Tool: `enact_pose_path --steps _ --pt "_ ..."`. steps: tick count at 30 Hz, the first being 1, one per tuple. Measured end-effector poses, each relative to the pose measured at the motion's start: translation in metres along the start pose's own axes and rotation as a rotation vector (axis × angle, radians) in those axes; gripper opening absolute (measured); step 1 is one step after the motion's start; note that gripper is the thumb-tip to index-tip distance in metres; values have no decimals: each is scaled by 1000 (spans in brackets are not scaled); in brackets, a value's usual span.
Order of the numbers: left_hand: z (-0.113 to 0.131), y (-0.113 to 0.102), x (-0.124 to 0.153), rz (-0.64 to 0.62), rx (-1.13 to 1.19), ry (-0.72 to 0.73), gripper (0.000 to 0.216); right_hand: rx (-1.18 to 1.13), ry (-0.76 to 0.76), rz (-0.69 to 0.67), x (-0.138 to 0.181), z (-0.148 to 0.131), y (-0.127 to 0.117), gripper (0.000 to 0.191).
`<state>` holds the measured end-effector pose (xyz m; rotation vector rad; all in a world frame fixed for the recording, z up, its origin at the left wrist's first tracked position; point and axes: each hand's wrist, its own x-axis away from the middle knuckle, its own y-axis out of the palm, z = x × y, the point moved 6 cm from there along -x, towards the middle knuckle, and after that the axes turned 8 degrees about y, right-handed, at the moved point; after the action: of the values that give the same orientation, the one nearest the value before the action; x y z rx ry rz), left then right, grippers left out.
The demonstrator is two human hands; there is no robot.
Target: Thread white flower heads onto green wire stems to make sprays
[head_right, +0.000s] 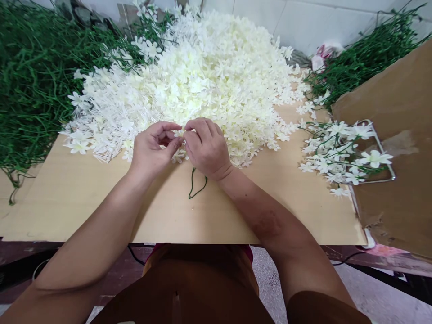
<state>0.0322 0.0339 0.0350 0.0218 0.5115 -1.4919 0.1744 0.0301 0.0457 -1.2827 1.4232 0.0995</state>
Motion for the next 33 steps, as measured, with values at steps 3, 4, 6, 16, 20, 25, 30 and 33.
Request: enact_pose_path --steps 3,4,6,16,20,25,30,33 --pt "0 -1 1 -12 -77 29 21 9 21 -27 0 1 2 14" --pt "0 -1 1 -14 -97 33 22 5 23 -28 1 1 3 14" --pt "1 -2 2 -14 -124 48 22 -15 16 -27 1 1 4 14" --pt "6 3 0 -51 -38 144 26 -426 296 -65 -1 15 -1 4" --pt "0 2 -3 -7 63 101 26 -745 550 -62 0 28 5 12" --pt "-6 2 -6 8 111 -32 9 -1013 796 -128 1 35 14 25" --pt "-2 4 -6 14 180 -67 5 -1071 842 -133 0 32 14 30" --pt "1 4 -5 6 186 -50 2 -1055 799 -141 -1 28 15 31"
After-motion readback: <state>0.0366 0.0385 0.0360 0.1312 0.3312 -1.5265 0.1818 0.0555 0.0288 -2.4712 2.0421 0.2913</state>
